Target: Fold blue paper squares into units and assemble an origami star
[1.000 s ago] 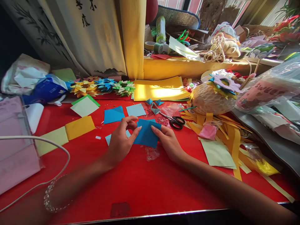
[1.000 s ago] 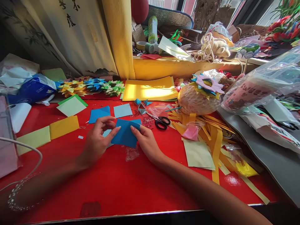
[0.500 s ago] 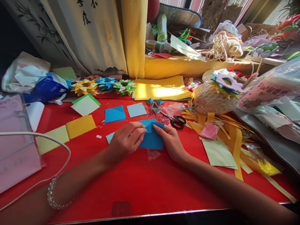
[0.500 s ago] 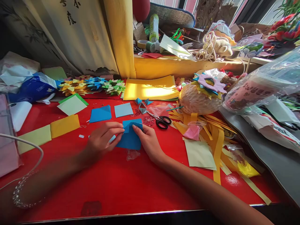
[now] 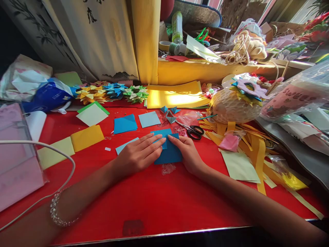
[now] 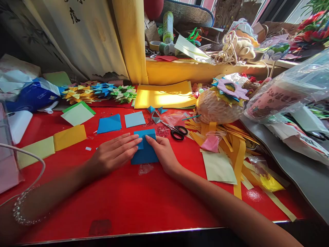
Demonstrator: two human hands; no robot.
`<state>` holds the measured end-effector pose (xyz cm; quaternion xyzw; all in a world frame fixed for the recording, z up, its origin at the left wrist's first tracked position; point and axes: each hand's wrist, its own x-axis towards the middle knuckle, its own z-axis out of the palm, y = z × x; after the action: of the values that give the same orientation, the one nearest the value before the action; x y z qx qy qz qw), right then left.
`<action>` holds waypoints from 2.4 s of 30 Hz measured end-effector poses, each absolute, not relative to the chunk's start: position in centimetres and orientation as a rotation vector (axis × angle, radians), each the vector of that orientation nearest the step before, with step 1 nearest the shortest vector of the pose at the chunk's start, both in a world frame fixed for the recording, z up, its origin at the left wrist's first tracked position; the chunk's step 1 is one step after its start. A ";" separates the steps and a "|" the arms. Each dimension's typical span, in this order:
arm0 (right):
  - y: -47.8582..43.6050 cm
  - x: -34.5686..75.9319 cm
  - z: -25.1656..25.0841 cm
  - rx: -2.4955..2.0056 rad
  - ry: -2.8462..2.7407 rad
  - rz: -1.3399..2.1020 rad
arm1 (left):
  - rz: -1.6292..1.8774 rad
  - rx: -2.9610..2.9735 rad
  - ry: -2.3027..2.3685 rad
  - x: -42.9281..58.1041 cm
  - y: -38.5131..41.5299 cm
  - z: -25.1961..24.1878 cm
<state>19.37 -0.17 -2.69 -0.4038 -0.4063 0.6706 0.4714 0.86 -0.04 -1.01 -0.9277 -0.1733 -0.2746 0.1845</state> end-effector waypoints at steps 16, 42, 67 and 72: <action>-0.2 19.5 -2.5 -1.016 -1.046 1.659 | -0.774 -2.656 -0.563 0.8 0.1 -1.7; -0.3 19.4 -2.7 -1.038 -1.346 1.608 | -1.383 -2.895 -1.745 2.3 0.2 -1.1; 0.2 19.5 -2.7 -1.006 -1.044 1.632 | -1.436 -2.928 -1.916 2.2 0.1 -0.8; 0.3 19.5 -2.7 -1.005 -1.076 1.624 | -1.572 -2.853 -1.946 2.1 0.0 -0.7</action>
<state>19.53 0.26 -2.74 -0.4076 -0.4366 0.6591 0.4570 2.14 -0.04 -0.68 -0.7121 -0.4857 -0.3925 -0.3208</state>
